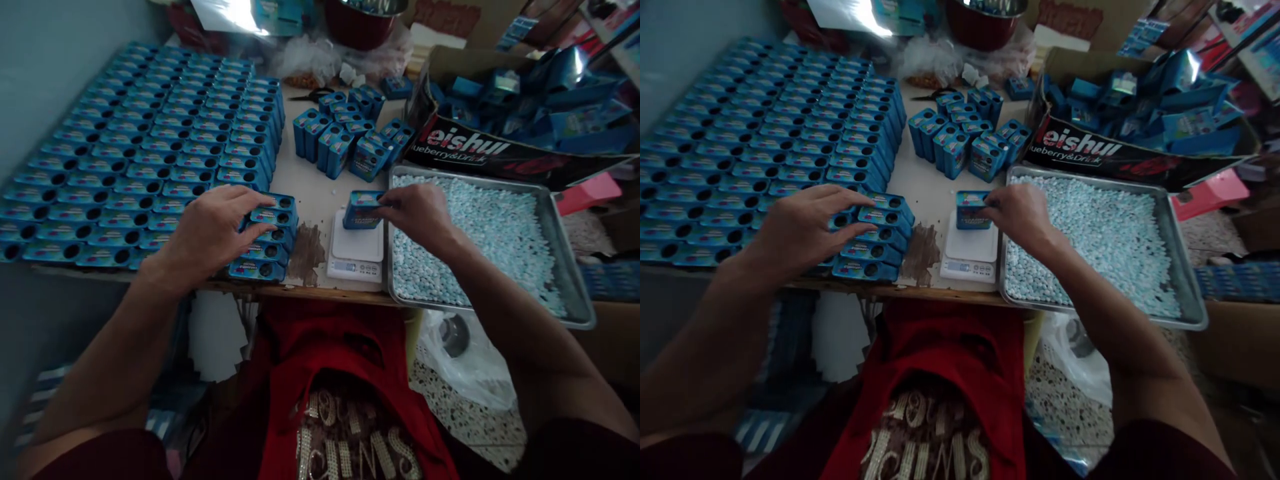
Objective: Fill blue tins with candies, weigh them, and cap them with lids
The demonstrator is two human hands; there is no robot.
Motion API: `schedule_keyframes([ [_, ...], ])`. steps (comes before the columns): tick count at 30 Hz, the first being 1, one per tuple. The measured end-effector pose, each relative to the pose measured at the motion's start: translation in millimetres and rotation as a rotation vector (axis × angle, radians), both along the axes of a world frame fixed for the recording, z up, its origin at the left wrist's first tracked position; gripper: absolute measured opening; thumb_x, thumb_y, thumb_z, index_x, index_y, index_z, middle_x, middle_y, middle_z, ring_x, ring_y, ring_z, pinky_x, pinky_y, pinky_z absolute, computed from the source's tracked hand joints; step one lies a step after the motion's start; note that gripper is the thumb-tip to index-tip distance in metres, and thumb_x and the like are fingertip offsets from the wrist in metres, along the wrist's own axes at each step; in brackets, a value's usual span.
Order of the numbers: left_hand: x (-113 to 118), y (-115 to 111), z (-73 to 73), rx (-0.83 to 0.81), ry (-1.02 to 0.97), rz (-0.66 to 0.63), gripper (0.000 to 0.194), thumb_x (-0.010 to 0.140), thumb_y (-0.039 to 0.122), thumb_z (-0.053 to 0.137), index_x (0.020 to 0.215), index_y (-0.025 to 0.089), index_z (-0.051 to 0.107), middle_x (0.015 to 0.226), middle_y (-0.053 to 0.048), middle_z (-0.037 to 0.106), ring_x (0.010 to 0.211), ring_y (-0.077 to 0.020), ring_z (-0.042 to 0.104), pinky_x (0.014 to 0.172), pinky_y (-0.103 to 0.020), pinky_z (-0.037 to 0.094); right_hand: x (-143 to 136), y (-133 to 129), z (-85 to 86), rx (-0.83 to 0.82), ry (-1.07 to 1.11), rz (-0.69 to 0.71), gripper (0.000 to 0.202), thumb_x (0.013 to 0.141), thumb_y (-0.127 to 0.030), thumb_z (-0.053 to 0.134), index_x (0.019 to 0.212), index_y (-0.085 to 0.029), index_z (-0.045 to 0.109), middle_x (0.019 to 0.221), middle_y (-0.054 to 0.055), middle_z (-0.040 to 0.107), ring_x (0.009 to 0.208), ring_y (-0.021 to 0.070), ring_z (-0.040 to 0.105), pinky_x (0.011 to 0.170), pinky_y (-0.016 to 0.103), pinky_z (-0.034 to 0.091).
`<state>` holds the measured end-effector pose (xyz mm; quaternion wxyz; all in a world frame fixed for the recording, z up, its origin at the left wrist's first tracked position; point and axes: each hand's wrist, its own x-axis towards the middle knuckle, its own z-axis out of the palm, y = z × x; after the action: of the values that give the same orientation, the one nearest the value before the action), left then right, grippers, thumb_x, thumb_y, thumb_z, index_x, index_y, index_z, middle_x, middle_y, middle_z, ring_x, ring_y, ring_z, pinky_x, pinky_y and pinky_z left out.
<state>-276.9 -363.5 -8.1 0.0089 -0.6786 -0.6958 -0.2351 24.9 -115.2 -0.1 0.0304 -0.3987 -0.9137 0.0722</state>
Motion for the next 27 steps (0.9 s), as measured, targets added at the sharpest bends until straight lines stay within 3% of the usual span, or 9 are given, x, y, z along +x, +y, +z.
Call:
schedule_keyframes([
  [4, 29.5, 5.2, -1.3, 0.043, -0.011, -0.067, 0.024, 0.112, 0.034, 0.079, 0.133, 0.026, 0.084, 0.134, -0.009, 0.089, 0.129, -0.0333, 0.084, 0.119, -0.051, 0.065, 15.8, -35.8, -6.4, -0.045, 0.007, -0.021, 0.025, 0.104, -0.045, 0.084, 0.116, -0.027, 0.096, 0.092, 0.008, 0.088, 0.095, 0.0337, 0.082, 0.082, 0.040, 0.051],
  [9, 47.9, -15.1, 7.2, -0.002, -0.083, -0.030, 0.028, 0.113, 0.045, 0.077, 0.135, 0.030, 0.083, 0.139, -0.009, 0.088, 0.134, -0.0389, 0.081, 0.124, -0.057, 0.062, 67.2, -25.7, -16.2, 0.005, 0.246, -0.061, 0.032, 0.107, -0.049, 0.079, 0.130, -0.029, 0.089, 0.094, 0.007, 0.086, 0.091, 0.0308, 0.080, 0.085, 0.040, 0.056],
  [11, 47.0, -34.7, 8.5, 0.000, -0.131, 0.011, 0.029, 0.112, 0.050, 0.077, 0.133, 0.032, 0.084, 0.138, -0.008, 0.088, 0.133, -0.0400, 0.082, 0.124, -0.059, 0.063, 101.9, -13.7, -28.7, 0.030, 0.140, -0.077, 0.034, 0.105, -0.040, 0.076, 0.135, -0.027, 0.085, 0.114, 0.011, 0.089, 0.107, 0.0359, 0.081, 0.095, 0.046, 0.060],
  [14, 48.7, -62.4, 3.8, -0.030, -0.200, 0.056, 0.030, 0.108, 0.053, 0.079, 0.128, 0.033, 0.086, 0.134, -0.008, 0.089, 0.128, -0.0404, 0.084, 0.119, -0.057, 0.066, 143.0, 0.4, -57.4, -0.060, -0.151, -0.078, 0.083, 0.087, -0.032, 0.088, 0.167, -0.020, 0.067, 0.156, 0.024, 0.078, 0.140, 0.0478, 0.072, 0.114, 0.055, 0.059],
  [17, 67.3, -76.8, -8.8, -0.072, -0.302, 0.044, 0.029, 0.104, 0.049, 0.083, 0.128, 0.032, 0.087, 0.132, -0.007, 0.090, 0.124, -0.0379, 0.085, 0.116, -0.053, 0.069, 152.0, 6.2, -81.3, -0.094, -0.213, -0.057, 0.082, 0.097, -0.037, 0.080, 0.174, -0.018, 0.060, 0.171, 0.028, 0.066, 0.153, 0.0508, 0.062, 0.124, 0.059, 0.053],
  [20, 99.6, -79.1, -30.0, -0.116, -0.412, -0.043, 0.030, 0.103, 0.039, 0.085, 0.131, 0.028, 0.087, 0.131, -0.008, 0.090, 0.124, -0.0350, 0.086, 0.117, -0.050, 0.069, 137.0, 11.6, -85.9, -0.133, -0.101, -0.127, 0.052, 0.096, -0.034, 0.079, 0.146, -0.021, 0.077, 0.156, 0.026, 0.073, 0.144, 0.0481, 0.065, 0.119, 0.054, 0.051],
  [23, 125.0, -79.2, -58.1, -0.147, -0.463, -0.111, 0.031, 0.101, 0.027, 0.087, 0.132, 0.025, 0.087, 0.136, -0.011, 0.089, 0.131, -0.0347, 0.085, 0.125, -0.051, 0.065, 121.1, 23.7, -74.5, -0.298, 0.008, -0.208, 0.022, 0.080, -0.022, 0.086, 0.100, -0.024, 0.078, 0.115, 0.014, 0.081, 0.117, 0.0363, 0.073, 0.103, 0.041, 0.053],
  [25, 131.2, -82.6, -77.8, -0.170, -0.487, -0.104, 0.032, 0.098, 0.021, 0.088, 0.130, 0.025, 0.087, 0.136, -0.012, 0.089, 0.132, -0.0354, 0.086, 0.125, -0.052, 0.066, 117.4, 32.8, -63.9, -0.390, 0.066, -0.260, 0.017, 0.077, -0.021, 0.085, 0.082, -0.024, 0.069, 0.083, 0.006, 0.071, 0.091, 0.0288, 0.070, 0.087, 0.036, 0.051],
  [27, 130.4, -89.9, -96.1, -0.198, -0.544, -0.085, 0.032, 0.097, 0.020, 0.089, 0.128, 0.028, 0.088, 0.133, -0.010, 0.090, 0.128, -0.0353, 0.087, 0.120, -0.052, 0.069, 120.0, 39.1, -54.1, -0.491, 0.175, -0.332, 0.022, 0.081, -0.027, 0.082, 0.076, -0.025, 0.061, 0.067, 0.002, 0.059, 0.071, 0.0224, 0.059, 0.074, 0.033, 0.047],
])
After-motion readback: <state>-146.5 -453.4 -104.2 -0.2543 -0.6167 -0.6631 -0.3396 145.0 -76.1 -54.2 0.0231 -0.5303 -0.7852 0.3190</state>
